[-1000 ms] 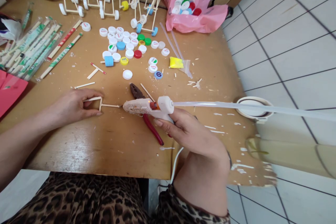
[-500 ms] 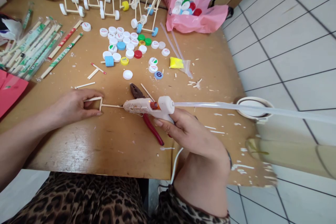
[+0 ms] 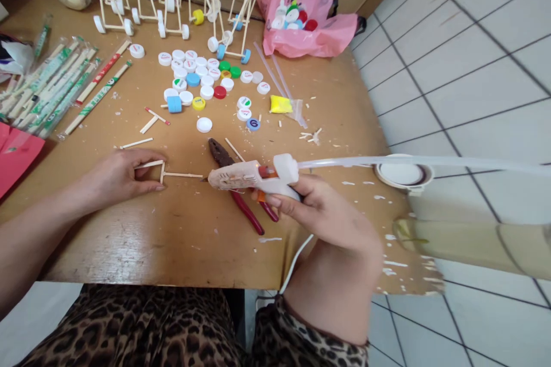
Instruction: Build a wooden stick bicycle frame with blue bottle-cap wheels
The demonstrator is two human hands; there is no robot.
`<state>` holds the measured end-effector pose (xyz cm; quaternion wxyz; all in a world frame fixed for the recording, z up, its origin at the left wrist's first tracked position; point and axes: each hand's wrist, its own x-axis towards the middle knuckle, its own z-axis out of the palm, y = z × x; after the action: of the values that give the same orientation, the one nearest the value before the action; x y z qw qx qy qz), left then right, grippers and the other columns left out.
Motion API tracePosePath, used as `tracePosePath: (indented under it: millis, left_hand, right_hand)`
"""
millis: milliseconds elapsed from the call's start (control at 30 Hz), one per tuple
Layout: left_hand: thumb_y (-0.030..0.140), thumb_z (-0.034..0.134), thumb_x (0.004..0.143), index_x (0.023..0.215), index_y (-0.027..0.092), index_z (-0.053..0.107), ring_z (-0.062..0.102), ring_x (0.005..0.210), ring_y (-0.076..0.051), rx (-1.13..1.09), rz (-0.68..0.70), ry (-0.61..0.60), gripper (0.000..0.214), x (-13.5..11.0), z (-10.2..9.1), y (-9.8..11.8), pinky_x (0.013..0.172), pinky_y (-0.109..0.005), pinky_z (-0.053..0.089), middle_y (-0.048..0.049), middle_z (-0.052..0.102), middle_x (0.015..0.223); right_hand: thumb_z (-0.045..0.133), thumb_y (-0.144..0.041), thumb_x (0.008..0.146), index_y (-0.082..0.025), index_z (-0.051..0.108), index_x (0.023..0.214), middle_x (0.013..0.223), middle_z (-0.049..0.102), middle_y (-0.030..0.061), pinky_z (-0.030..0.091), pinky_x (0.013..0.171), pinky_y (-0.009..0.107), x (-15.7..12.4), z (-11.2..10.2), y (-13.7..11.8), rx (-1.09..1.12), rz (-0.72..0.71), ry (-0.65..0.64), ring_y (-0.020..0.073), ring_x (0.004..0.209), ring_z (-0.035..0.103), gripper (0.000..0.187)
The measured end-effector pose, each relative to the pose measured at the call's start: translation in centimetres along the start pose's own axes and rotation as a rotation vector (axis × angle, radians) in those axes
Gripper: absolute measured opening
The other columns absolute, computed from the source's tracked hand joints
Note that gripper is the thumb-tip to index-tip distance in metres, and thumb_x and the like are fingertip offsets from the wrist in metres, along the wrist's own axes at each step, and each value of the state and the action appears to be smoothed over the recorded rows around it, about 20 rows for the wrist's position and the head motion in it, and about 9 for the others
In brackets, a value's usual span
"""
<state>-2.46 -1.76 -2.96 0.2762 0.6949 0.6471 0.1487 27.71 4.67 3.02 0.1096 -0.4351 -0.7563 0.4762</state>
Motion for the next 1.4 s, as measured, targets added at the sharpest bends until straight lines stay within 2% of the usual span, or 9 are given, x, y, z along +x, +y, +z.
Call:
tracePosePath:
  millis: [233, 433, 767, 933, 1100, 1200, 1267, 1333, 1400]
  left_hand:
    - [0.037, 0.066, 0.068, 0.105, 0.021, 0.069, 0.056, 0.059, -0.017, 0.001, -0.013, 0.031, 0.04, -0.1, 0.0, -0.1, 0.058, -0.025, 0.04, 0.0003, 0.066, 0.07]
    - [0.039, 0.066, 0.067, 0.108, 0.019, 0.069, 0.053, 0.057, -0.016, -0.001, -0.03, 0.018, 0.046, -0.3, -0.2, 0.4, 0.058, -0.026, 0.04, 0.0013, 0.063, 0.067]
    - [0.047, 0.065, 0.068, 0.103, 0.019, 0.069, 0.055, 0.058, -0.017, -0.071, 0.048, 0.085, 0.045, -0.4, -0.3, 0.0, 0.056, -0.025, 0.039, 0.0017, 0.062, 0.063]
    - [0.049, 0.065, 0.068, 0.102, 0.019, 0.069, 0.058, 0.061, -0.019, -0.104, 0.066, 0.098, 0.046, -0.5, -0.3, -0.1, 0.057, -0.027, 0.042, -0.0009, 0.067, 0.069]
    - [0.055, 0.058, 0.074, 0.101, 0.016, 0.069, 0.064, 0.073, -0.023, -0.263, 0.05, 0.138, 0.048, -0.7, -0.4, 0.2, 0.069, -0.033, 0.047, -0.0086, 0.073, 0.086]
    - [0.057, 0.059, 0.075, 0.095, 0.016, 0.071, 0.064, 0.08, -0.023, -0.449, 0.025, 0.211, 0.047, -1.0, -0.7, 0.5, 0.071, -0.032, 0.048, -0.0101, 0.073, 0.093]
    - [0.059, 0.06, 0.075, 0.094, 0.017, 0.072, 0.06, 0.066, -0.018, -0.594, -0.039, 0.219, 0.048, -1.1, -0.9, 0.7, 0.06, -0.028, 0.046, -0.0071, 0.072, 0.081]
    - [0.06, 0.062, 0.073, 0.091, 0.018, 0.073, 0.053, 0.053, -0.013, -0.762, -0.076, 0.188, 0.047, -1.0, -1.0, 0.9, 0.051, -0.026, 0.042, -0.0035, 0.067, 0.067]
    - [0.057, 0.067, 0.071, 0.088, 0.018, 0.074, 0.058, 0.06, -0.014, -0.952, -0.049, 0.182, 0.043, -0.9, -1.0, 1.1, 0.057, -0.026, 0.046, -0.0049, 0.069, 0.073]
  right_hand:
    - [0.079, -0.066, 0.049, -0.019, 0.066, 0.07, 0.049, 0.061, 0.0001, 0.034, 0.039, 0.022, -0.4, -0.3, 1.6, 0.344, 0.165, 0.323, 0.0101, 0.04, 0.049, 0.053]
    - [0.075, -0.068, 0.051, -0.02, 0.055, 0.062, 0.047, 0.052, -0.0046, 0.031, 0.038, 0.02, 0.6, -0.2, 2.6, 0.409, 0.218, 0.681, 0.0075, 0.039, 0.042, 0.053]
    - [0.059, -0.069, 0.071, -0.02, 0.049, 0.058, 0.043, 0.05, -0.002, 0.034, 0.039, 0.024, 2.0, 0.6, 4.8, 0.23, 0.463, 0.679, 0.0104, 0.038, 0.043, 0.051]
    - [0.055, -0.054, 0.081, -0.021, 0.044, 0.048, 0.044, 0.048, 0.0, 0.035, 0.048, 0.026, 2.7, 0.9, 3.9, -0.202, 0.511, 0.715, 0.0138, 0.046, 0.048, 0.048]
    - [0.054, -0.048, 0.082, -0.022, 0.051, 0.054, 0.061, 0.063, 0.0102, 0.036, 0.056, 0.031, 2.6, 0.9, 2.8, -0.546, 0.599, 0.711, 0.024, 0.065, 0.06, 0.038]
    - [0.057, -0.043, 0.08, -0.021, 0.057, 0.063, 0.066, 0.064, 0.0101, 0.036, 0.057, 0.03, 2.0, 1.2, 1.8, -0.593, 0.529, 0.755, 0.023, 0.066, 0.06, 0.028]
    - [0.057, -0.037, 0.08, -0.019, 0.059, 0.068, 0.064, 0.062, 0.0062, 0.035, 0.056, 0.029, 1.7, 1.7, 0.7, -0.527, 0.363, 0.785, 0.0187, 0.062, 0.055, 0.022]
    - [0.057, -0.037, 0.08, -0.018, 0.061, 0.072, 0.059, 0.057, 0.0012, 0.035, 0.054, 0.026, 1.5, 2.8, -0.9, -0.348, 0.146, 0.694, 0.0137, 0.055, 0.049, 0.021]
    - [0.057, -0.036, 0.081, -0.018, 0.063, 0.073, 0.059, 0.056, -0.001, 0.035, 0.053, 0.024, 1.6, 4.3, -2.7, -0.157, -0.033, 0.566, 0.0109, 0.054, 0.046, 0.02]
